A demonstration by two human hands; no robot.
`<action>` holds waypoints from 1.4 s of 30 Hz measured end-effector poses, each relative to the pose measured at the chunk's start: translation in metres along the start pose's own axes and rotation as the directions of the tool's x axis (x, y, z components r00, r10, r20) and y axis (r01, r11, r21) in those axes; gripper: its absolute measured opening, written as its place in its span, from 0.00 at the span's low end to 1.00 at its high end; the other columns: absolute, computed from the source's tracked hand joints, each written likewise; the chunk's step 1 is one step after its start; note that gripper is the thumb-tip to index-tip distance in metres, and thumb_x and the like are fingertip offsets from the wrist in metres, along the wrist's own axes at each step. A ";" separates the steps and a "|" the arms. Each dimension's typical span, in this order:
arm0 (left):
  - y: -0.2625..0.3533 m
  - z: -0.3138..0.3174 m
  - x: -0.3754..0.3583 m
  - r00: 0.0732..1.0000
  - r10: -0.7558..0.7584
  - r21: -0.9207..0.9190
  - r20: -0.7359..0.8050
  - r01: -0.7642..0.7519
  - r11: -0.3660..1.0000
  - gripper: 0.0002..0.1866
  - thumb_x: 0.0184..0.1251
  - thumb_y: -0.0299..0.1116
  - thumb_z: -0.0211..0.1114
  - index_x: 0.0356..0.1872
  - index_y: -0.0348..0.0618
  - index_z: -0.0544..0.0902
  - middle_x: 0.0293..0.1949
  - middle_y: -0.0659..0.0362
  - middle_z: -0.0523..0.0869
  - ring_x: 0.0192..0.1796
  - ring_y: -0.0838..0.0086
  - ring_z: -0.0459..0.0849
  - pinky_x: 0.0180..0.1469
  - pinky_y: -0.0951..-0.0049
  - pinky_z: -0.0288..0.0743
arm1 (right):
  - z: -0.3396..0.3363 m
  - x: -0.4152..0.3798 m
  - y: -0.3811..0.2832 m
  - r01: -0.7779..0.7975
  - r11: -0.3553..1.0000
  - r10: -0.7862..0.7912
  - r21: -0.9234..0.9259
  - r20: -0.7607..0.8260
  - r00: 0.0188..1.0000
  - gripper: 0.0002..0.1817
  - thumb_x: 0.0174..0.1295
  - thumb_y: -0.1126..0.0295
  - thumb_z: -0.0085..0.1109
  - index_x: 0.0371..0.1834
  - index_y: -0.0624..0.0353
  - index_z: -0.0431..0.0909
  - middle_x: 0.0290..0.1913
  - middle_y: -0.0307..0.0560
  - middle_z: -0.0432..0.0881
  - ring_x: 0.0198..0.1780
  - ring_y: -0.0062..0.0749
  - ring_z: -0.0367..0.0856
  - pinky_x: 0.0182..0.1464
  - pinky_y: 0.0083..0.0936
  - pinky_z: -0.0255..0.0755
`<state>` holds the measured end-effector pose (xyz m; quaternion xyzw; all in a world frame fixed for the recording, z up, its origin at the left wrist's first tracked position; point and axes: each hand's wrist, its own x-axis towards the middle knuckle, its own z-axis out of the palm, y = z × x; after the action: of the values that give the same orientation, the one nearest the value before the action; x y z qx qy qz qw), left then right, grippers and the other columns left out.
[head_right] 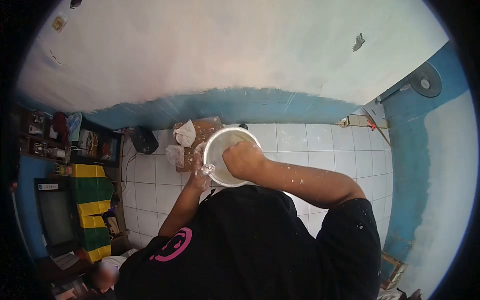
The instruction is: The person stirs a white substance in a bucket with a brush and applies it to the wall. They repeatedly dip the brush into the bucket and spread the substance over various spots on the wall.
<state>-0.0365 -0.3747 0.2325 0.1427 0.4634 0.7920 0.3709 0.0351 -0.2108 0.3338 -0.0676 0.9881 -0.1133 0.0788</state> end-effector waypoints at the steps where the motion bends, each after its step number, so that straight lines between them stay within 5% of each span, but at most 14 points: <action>1: -0.004 -0.001 0.000 1.000 -0.016 -0.007 0.001 0.016 1.000 0.47 0.40 0.32 0.69 0.62 0.48 0.48 0.55 0.53 0.69 0.57 0.68 0.69 0.57 0.67 0.68 | 0.003 -0.002 -0.001 -0.018 1.000 0.018 -0.002 0.000 1.000 0.08 0.46 0.70 0.52 0.23 0.64 0.77 0.21 0.57 0.79 0.25 0.46 0.82 0.30 0.35 0.77; 4: -0.012 -0.003 -0.001 0.994 -0.106 -0.032 0.019 0.106 0.994 0.50 0.39 0.35 0.71 0.62 0.45 0.46 0.56 0.52 0.67 0.58 0.68 0.68 0.58 0.67 0.66 | 0.000 -0.012 0.001 -0.091 0.995 0.092 0.026 -0.044 0.995 0.08 0.46 0.70 0.53 0.22 0.64 0.77 0.21 0.57 0.79 0.25 0.46 0.82 0.29 0.36 0.77; 8: 0.006 0.009 0.001 0.984 -0.024 0.038 0.177 0.018 0.999 0.54 0.36 0.40 0.74 0.63 0.40 0.46 0.58 0.53 0.64 0.61 0.69 0.64 0.62 0.66 0.59 | -0.015 -0.030 -0.007 -0.193 0.980 0.193 0.038 0.000 0.981 0.07 0.47 0.70 0.54 0.24 0.64 0.77 0.24 0.56 0.80 0.27 0.45 0.82 0.30 0.34 0.77; 14: 0.023 0.016 0.016 0.940 -0.077 0.101 0.332 0.045 0.994 0.57 0.33 0.43 0.76 0.64 0.38 0.47 0.59 0.54 0.63 0.62 0.69 0.62 0.64 0.67 0.56 | -0.008 -0.034 -0.001 0.075 0.990 -0.090 -0.120 -0.130 0.987 0.08 0.48 0.72 0.52 0.27 0.66 0.77 0.30 0.58 0.81 0.29 0.44 0.83 0.29 0.33 0.77; 20: 0.009 0.019 0.026 0.959 0.023 0.052 0.284 -0.039 0.998 0.54 0.35 0.41 0.75 0.64 0.39 0.50 0.57 0.53 0.66 0.60 0.68 0.65 0.62 0.68 0.60 | -0.027 -0.027 -0.001 -0.115 0.992 0.115 -0.042 -0.003 0.993 0.08 0.47 0.70 0.52 0.23 0.65 0.77 0.24 0.59 0.80 0.27 0.46 0.82 0.29 0.34 0.77; 32: 0.018 0.019 0.031 0.968 0.086 0.022 0.237 -0.093 0.995 0.56 0.35 0.39 0.75 0.64 0.40 0.45 0.60 0.50 0.60 0.64 0.64 0.60 0.64 0.65 0.56 | -0.044 -0.035 -0.012 -0.381 0.919 0.393 0.103 -0.143 0.908 0.08 0.46 0.69 0.54 0.21 0.63 0.77 0.19 0.58 0.77 0.22 0.48 0.79 0.29 0.37 0.75; 42: 0.030 0.007 0.045 0.959 0.157 0.028 0.238 -0.169 0.985 0.57 0.36 0.39 0.76 0.65 0.41 0.44 0.61 0.50 0.58 0.64 0.64 0.58 0.65 0.65 0.53 | -0.059 -0.034 -0.003 -0.237 0.936 0.320 0.260 -0.352 0.880 0.07 0.41 0.69 0.61 0.18 0.60 0.75 0.21 0.50 0.77 0.21 0.48 0.77 0.26 0.34 0.73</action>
<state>-0.0773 -0.3472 0.2561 0.2818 0.4219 0.7862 0.3529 0.0592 -0.1961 0.3957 0.1085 0.9658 -0.2149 -0.0964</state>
